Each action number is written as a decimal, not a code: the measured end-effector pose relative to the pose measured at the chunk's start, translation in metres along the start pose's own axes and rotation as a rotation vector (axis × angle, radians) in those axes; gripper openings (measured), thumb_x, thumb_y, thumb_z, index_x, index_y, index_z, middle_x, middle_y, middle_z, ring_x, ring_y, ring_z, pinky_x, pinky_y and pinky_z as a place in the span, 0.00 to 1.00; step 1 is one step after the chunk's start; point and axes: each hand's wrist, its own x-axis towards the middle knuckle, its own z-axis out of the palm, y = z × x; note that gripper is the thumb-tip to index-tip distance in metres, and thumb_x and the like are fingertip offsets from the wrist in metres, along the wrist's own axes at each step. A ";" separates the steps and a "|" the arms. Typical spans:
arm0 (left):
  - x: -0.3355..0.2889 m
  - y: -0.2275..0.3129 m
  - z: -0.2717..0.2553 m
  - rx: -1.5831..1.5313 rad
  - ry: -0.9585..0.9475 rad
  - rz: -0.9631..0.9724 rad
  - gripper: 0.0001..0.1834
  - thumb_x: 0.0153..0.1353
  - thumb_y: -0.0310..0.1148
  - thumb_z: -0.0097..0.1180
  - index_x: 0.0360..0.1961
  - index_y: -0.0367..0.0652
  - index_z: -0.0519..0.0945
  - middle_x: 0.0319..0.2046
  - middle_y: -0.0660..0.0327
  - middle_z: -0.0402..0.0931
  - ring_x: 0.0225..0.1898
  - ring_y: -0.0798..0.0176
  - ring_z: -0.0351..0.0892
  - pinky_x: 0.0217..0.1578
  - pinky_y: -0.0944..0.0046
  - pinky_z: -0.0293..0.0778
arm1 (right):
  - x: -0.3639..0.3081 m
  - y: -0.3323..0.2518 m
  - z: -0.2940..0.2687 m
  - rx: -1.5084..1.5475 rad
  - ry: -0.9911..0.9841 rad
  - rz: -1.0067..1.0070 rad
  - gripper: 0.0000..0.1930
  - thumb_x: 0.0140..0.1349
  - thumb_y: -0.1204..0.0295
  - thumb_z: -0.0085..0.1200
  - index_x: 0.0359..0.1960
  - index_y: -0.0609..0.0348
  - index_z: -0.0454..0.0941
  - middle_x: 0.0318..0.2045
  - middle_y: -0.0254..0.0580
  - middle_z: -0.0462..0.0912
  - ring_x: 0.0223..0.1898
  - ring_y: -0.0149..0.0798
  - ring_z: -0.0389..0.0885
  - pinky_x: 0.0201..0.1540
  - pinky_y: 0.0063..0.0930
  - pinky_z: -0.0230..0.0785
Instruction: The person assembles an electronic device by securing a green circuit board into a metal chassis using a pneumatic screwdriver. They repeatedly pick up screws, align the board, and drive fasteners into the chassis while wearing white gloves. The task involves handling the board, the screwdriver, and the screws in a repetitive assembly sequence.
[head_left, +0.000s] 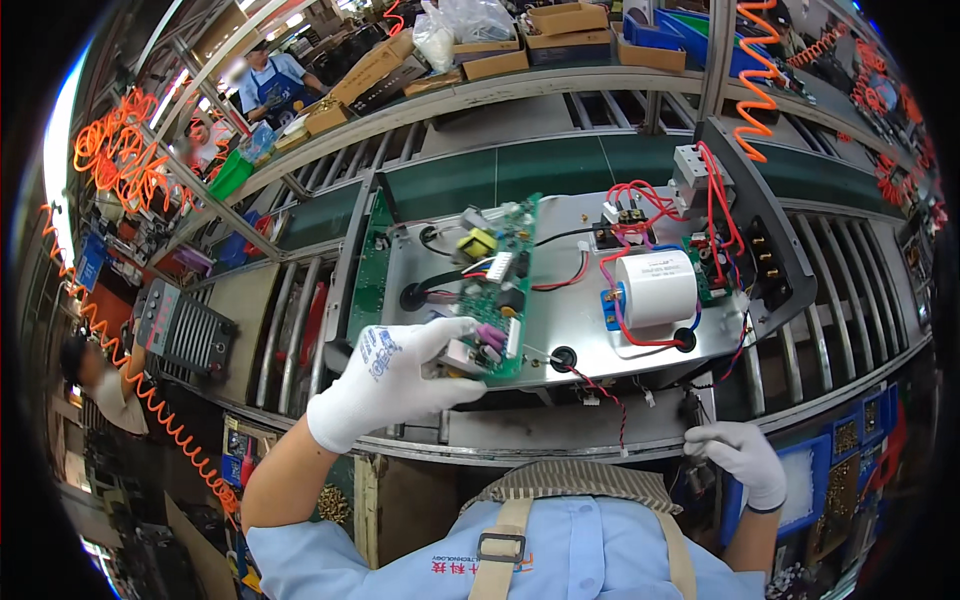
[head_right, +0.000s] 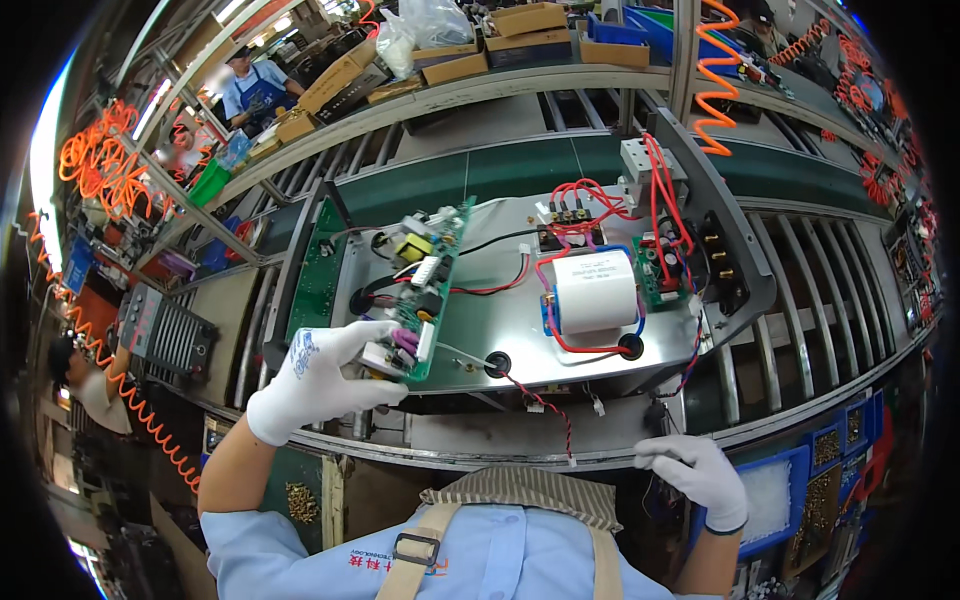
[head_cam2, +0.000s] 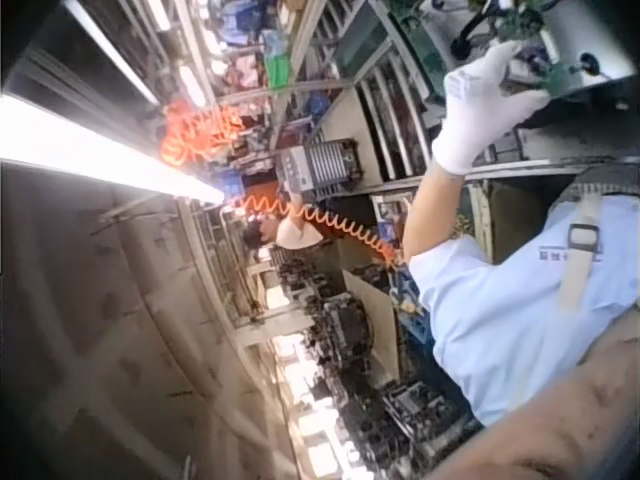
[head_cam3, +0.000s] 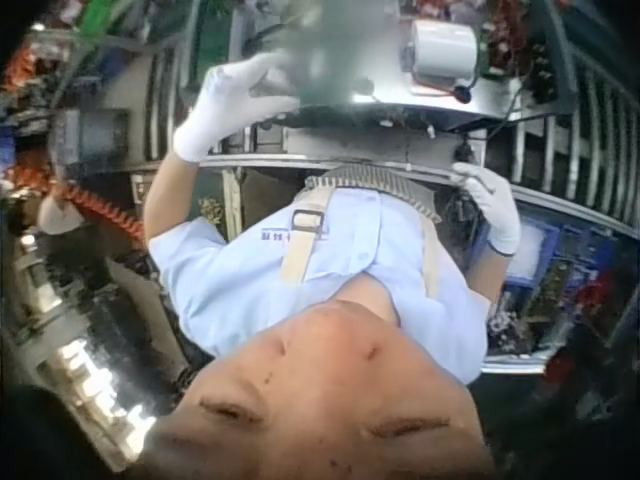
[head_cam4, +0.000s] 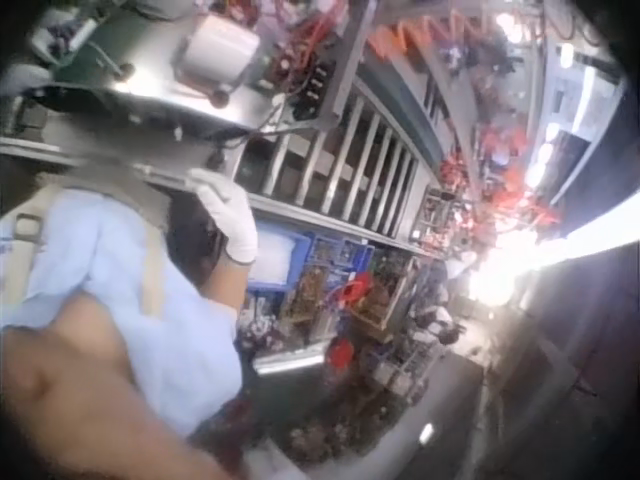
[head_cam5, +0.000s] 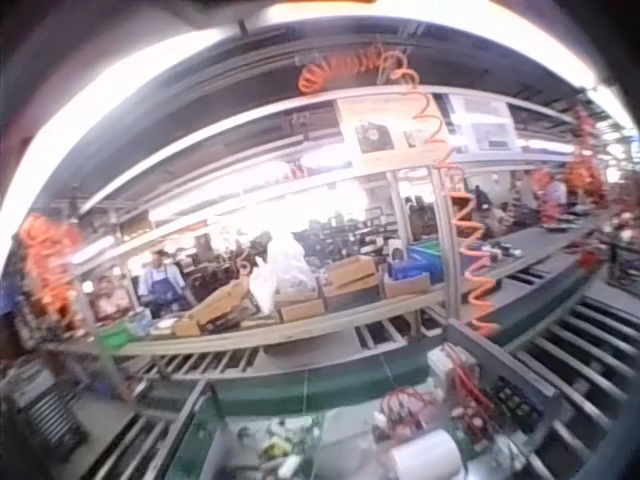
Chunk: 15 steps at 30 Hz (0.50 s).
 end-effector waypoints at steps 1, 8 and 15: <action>-0.003 0.003 0.000 -0.029 -0.025 0.009 0.28 0.47 0.36 0.69 0.50 0.40 0.76 0.29 0.59 0.83 0.28 0.58 0.83 0.29 0.63 0.76 | 0.002 -0.034 0.009 0.112 -0.058 -0.166 0.22 0.64 0.60 0.53 0.50 0.68 0.78 0.41 0.46 0.84 0.40 0.36 0.82 0.46 0.29 0.72; -0.034 0.005 0.002 0.168 -0.100 0.233 0.28 0.50 0.47 0.67 0.49 0.45 0.75 0.22 0.62 0.77 0.22 0.54 0.79 0.21 0.59 0.72 | 0.106 -0.153 0.071 0.108 0.202 -0.565 0.23 0.68 0.65 0.50 0.60 0.67 0.68 0.54 0.47 0.76 0.55 0.36 0.73 0.58 0.30 0.66; -0.060 0.009 -0.005 -0.031 -0.026 0.239 0.27 0.52 0.44 0.64 0.49 0.41 0.72 0.20 0.61 0.76 0.19 0.54 0.78 0.19 0.60 0.71 | 0.151 -0.194 0.083 -0.384 0.057 -0.836 0.22 0.63 0.68 0.56 0.56 0.66 0.71 0.52 0.50 0.77 0.55 0.44 0.74 0.60 0.35 0.64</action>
